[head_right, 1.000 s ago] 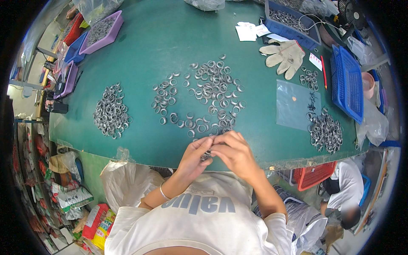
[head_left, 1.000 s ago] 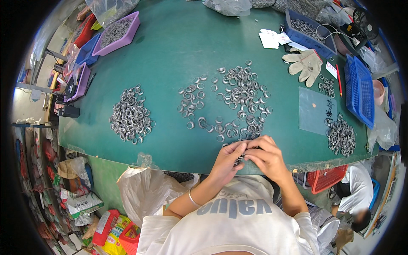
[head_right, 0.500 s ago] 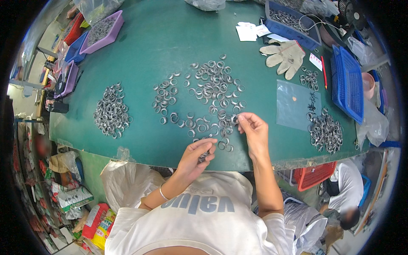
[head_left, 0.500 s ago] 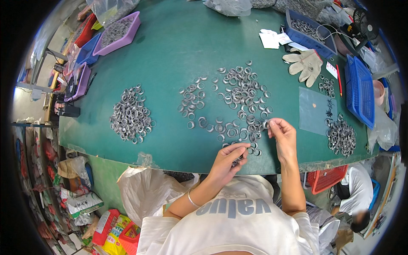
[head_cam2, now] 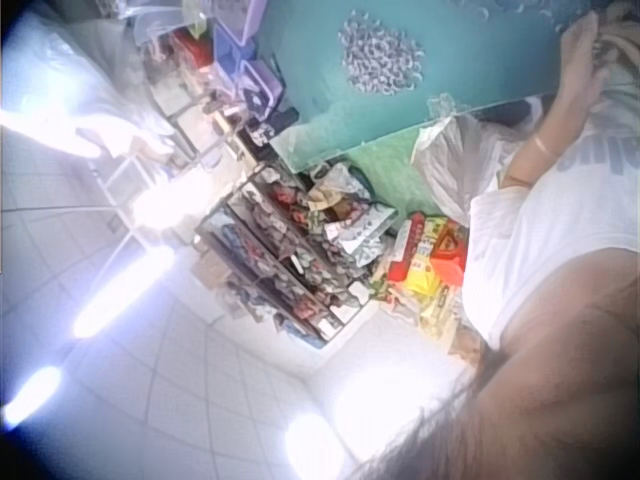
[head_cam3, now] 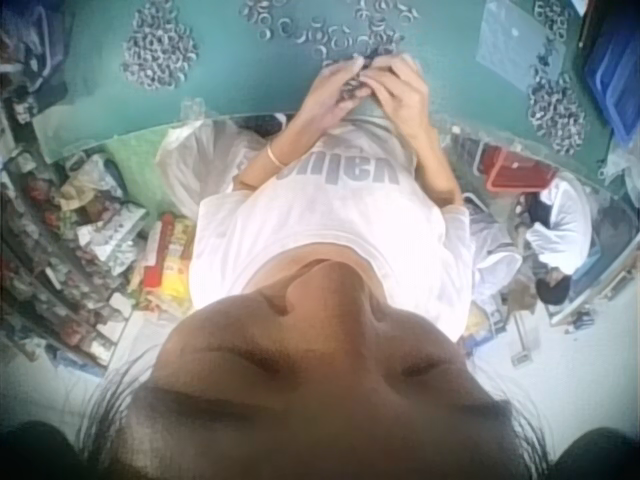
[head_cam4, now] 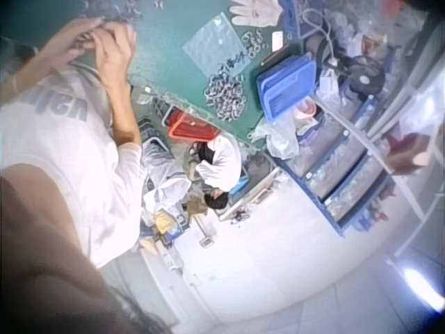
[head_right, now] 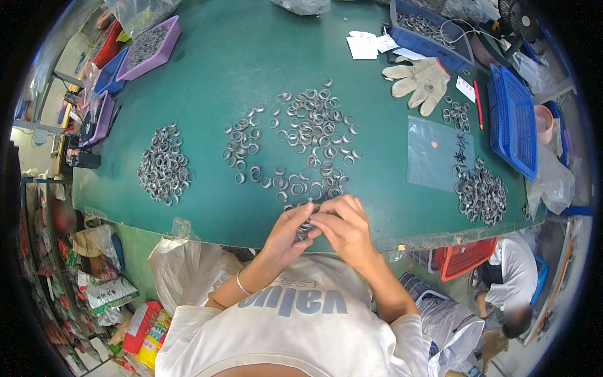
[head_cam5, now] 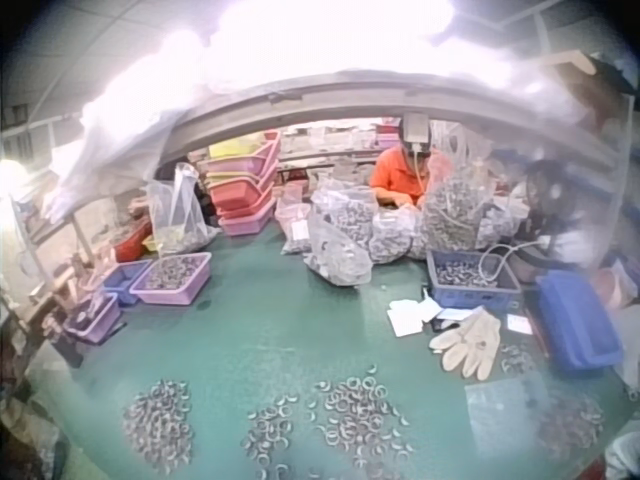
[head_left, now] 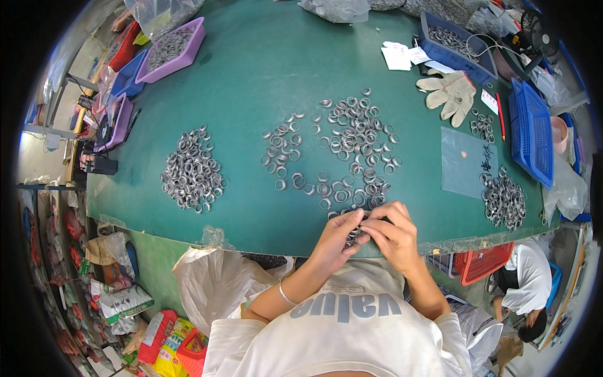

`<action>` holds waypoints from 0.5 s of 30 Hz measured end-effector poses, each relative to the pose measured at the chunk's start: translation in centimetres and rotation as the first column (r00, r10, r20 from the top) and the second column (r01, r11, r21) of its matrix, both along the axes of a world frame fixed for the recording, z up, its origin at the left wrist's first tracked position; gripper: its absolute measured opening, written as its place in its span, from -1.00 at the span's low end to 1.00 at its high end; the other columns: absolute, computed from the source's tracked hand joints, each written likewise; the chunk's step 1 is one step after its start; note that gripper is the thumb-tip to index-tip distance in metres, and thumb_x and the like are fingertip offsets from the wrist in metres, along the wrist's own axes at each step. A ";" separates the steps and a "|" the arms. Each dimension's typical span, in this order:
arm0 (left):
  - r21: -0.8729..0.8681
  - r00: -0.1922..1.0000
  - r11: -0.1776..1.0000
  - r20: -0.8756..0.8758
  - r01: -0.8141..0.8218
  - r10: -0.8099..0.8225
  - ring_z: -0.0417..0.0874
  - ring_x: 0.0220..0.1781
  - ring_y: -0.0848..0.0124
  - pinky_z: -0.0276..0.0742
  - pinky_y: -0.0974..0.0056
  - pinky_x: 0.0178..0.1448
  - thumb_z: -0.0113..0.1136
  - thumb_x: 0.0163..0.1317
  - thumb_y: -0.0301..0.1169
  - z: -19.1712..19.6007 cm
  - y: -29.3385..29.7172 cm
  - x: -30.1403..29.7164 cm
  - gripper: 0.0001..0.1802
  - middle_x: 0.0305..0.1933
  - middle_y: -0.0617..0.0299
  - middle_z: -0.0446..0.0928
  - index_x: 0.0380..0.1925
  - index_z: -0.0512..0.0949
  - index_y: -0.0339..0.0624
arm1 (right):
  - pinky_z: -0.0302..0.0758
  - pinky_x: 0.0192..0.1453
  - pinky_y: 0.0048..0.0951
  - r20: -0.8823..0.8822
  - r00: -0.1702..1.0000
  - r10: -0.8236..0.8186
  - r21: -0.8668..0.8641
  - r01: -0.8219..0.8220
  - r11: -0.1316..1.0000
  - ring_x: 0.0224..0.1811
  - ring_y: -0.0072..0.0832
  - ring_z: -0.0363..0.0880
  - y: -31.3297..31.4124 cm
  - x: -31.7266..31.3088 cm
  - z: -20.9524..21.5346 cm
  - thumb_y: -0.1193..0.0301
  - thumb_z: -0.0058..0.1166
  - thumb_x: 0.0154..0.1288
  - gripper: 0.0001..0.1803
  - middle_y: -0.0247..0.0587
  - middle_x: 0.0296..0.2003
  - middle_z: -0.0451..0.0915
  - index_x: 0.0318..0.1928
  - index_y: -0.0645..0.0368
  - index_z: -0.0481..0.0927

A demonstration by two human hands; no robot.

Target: The person sorts metal rings on a table by hand, picking them up from a pile and placing them into another group.

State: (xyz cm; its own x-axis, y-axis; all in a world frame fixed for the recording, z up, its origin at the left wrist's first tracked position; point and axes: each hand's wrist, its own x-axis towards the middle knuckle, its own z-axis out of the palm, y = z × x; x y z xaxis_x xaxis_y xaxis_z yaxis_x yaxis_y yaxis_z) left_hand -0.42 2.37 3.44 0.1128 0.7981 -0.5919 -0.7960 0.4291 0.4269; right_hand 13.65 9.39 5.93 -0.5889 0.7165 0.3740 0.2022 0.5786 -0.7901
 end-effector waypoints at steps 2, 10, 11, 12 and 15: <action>0.024 1.000 1.000 0.021 -0.004 0.004 0.48 -0.44 0.58 0.12 0.57 -0.66 0.06 0.35 -0.27 -0.4 -0.2 -0.1 -0.79 -0.35 0.27 0.53 -0.19 0.55 -0.17 | 0.43 -0.14 -0.36 -0.038 0.994 0.101 -0.171 -0.106 0.979 -0.30 -0.31 0.51 1.4 0.6 0.3 0.59 0.22 -0.03 -0.89 -0.18 -0.40 0.58 -0.40 0.28 0.62; 0.055 0.997 0.996 0.055 -0.064 0.061 0.61 -0.24 0.47 0.26 0.55 -0.59 0.19 0.22 -0.44 0.1 -0.4 -0.4 -0.91 -0.22 0.19 0.60 -0.27 0.57 -0.13 | 0.32 -0.13 -0.23 0.259 0.846 -0.467 0.341 0.372 0.863 -0.20 -0.21 0.41 7.4 -0.6 -3.8 0.54 0.20 0.03 -0.86 -0.13 -0.30 0.49 -0.33 0.22 0.60; 0.047 0.996 0.996 0.052 -0.079 0.077 0.62 -0.20 0.45 0.30 0.54 -0.58 0.20 0.20 -0.46 -0.2 -0.5 -0.2 -0.91 -0.22 0.20 0.60 -0.27 0.58 -0.13 | 0.30 -0.12 -0.23 0.301 0.818 -0.491 0.401 0.359 0.843 -0.19 -0.21 0.39 7.5 -0.8 -3.9 0.53 0.20 0.03 -0.85 -0.14 -0.28 0.47 -0.32 0.21 0.60; 0.037 0.994 0.995 0.054 -0.095 0.093 0.64 -0.17 0.43 0.34 0.54 -0.56 0.22 0.19 -0.47 -0.4 -0.6 -0.1 -0.90 -0.22 0.20 0.60 -0.28 0.58 -0.12 | 0.26 -0.12 -0.25 0.348 0.797 -0.494 0.413 0.343 0.843 -0.16 -0.22 0.37 7.5 -0.8 -4.0 0.51 0.19 0.04 -0.85 -0.16 -0.27 0.46 -0.31 0.19 0.60; -0.013 0.991 0.991 0.026 -0.133 0.133 0.64 -0.10 0.40 0.46 0.49 -0.51 0.23 0.17 -0.49 -0.5 -0.6 -0.1 -0.90 -0.20 0.22 0.61 -0.29 0.59 -0.10 | 0.26 -0.11 -0.25 0.419 0.777 -0.470 0.446 0.275 0.852 -0.15 -0.23 0.37 7.5 -1.0 -3.8 0.50 0.18 0.04 -0.86 -0.17 -0.27 0.46 -0.32 0.19 0.59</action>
State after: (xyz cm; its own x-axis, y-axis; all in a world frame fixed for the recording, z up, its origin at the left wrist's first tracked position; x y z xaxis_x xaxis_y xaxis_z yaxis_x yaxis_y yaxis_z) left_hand -0.52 1.79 2.89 0.0220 0.8004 -0.5991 -0.8572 0.3235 0.4007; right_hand 12.67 16.87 2.10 -0.4727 0.8005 0.3684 0.7634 0.5808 -0.2826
